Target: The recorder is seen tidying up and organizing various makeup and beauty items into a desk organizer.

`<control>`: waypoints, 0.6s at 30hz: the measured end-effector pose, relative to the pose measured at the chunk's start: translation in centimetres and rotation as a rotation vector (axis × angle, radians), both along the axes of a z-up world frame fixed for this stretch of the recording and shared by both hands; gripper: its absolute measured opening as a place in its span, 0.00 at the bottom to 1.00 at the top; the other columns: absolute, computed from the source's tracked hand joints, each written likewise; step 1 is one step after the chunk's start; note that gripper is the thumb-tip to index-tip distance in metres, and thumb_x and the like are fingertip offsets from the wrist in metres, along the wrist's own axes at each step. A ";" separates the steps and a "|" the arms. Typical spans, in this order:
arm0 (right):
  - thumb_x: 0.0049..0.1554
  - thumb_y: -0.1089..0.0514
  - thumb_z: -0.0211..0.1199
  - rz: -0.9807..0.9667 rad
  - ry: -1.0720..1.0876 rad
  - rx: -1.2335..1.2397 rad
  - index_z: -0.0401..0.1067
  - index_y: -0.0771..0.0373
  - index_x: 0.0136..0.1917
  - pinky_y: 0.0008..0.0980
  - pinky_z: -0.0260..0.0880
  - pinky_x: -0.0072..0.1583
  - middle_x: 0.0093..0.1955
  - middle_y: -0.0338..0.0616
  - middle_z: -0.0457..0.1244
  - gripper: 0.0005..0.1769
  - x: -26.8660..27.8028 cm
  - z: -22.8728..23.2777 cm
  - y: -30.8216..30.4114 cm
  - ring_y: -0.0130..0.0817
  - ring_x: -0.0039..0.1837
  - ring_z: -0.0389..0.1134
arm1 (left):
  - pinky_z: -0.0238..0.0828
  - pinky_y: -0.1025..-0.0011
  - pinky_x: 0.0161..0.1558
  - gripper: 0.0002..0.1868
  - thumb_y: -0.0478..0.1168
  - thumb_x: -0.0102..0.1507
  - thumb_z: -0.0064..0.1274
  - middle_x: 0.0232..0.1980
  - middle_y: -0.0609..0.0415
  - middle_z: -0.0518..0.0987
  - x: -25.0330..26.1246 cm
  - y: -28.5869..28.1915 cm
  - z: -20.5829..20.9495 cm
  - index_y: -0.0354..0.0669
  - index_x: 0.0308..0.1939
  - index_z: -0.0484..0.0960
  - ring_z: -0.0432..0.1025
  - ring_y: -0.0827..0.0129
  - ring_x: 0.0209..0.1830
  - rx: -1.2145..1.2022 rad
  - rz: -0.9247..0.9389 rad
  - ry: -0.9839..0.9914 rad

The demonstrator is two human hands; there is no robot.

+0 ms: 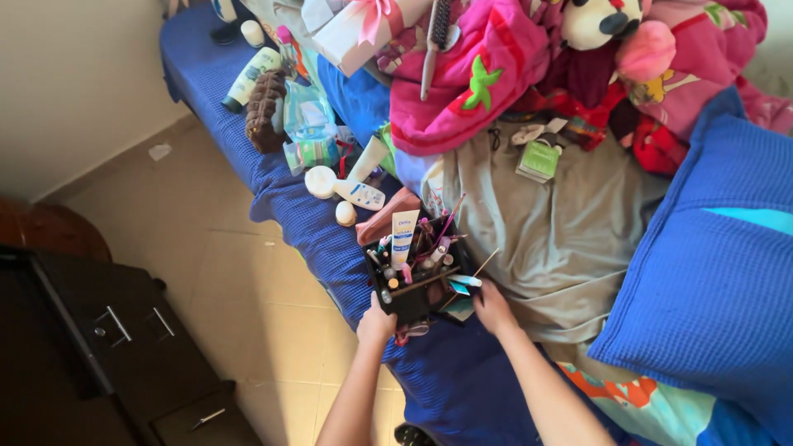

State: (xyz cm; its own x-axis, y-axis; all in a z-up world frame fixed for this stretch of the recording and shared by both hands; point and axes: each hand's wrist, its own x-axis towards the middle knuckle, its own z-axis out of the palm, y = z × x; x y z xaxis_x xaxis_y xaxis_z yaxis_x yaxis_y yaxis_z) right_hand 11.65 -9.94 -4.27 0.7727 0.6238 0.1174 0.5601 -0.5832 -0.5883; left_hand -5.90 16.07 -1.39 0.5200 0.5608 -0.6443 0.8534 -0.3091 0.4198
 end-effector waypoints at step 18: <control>0.59 0.61 0.56 -0.128 0.502 -0.020 0.75 0.62 0.58 0.40 0.71 0.55 0.51 0.57 0.72 0.15 1.2 -0.3 3.4 0.50 0.53 0.73 | 0.70 0.47 0.58 0.40 0.43 0.58 0.47 0.51 0.31 0.82 -0.5 0.3 -2.5 0.57 0.75 0.55 0.75 0.35 0.55 -0.074 0.062 -0.170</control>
